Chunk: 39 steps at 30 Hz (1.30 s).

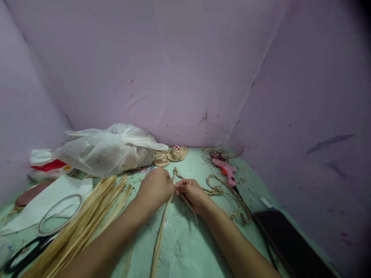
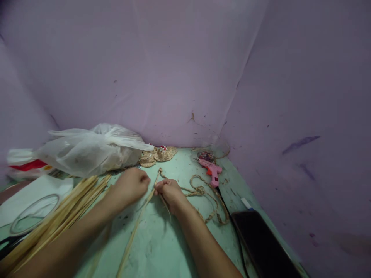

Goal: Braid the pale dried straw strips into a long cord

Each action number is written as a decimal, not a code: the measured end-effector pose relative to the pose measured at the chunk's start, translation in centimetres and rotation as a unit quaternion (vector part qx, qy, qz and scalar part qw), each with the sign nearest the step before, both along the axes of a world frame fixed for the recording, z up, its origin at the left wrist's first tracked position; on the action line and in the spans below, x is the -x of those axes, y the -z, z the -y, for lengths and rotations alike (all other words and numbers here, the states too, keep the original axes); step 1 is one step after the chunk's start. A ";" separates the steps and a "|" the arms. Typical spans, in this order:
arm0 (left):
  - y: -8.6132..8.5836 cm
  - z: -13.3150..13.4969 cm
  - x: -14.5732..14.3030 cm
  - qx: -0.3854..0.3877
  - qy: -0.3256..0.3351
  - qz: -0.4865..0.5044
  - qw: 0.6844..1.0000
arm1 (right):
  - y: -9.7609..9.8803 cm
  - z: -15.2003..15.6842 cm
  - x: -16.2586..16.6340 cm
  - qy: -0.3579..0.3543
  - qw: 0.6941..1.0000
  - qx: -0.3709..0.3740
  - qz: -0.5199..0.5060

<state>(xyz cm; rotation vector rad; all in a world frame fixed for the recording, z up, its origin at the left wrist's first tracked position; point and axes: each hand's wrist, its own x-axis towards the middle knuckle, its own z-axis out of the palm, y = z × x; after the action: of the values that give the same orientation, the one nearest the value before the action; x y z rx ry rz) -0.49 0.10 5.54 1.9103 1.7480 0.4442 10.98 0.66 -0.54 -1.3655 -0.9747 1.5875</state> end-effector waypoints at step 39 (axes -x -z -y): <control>3.4 -2.9 2.0 0.275 0.069 0.317 0.905 | -4.2 0.9 -1.9 0.022 0.864 -0.187 0.467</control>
<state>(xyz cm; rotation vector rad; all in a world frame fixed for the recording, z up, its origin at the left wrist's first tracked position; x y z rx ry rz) -2.52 2.99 2.16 1.2760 1.1365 0.4032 12.86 -0.21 3.69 -1.8574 -1.6811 0.5602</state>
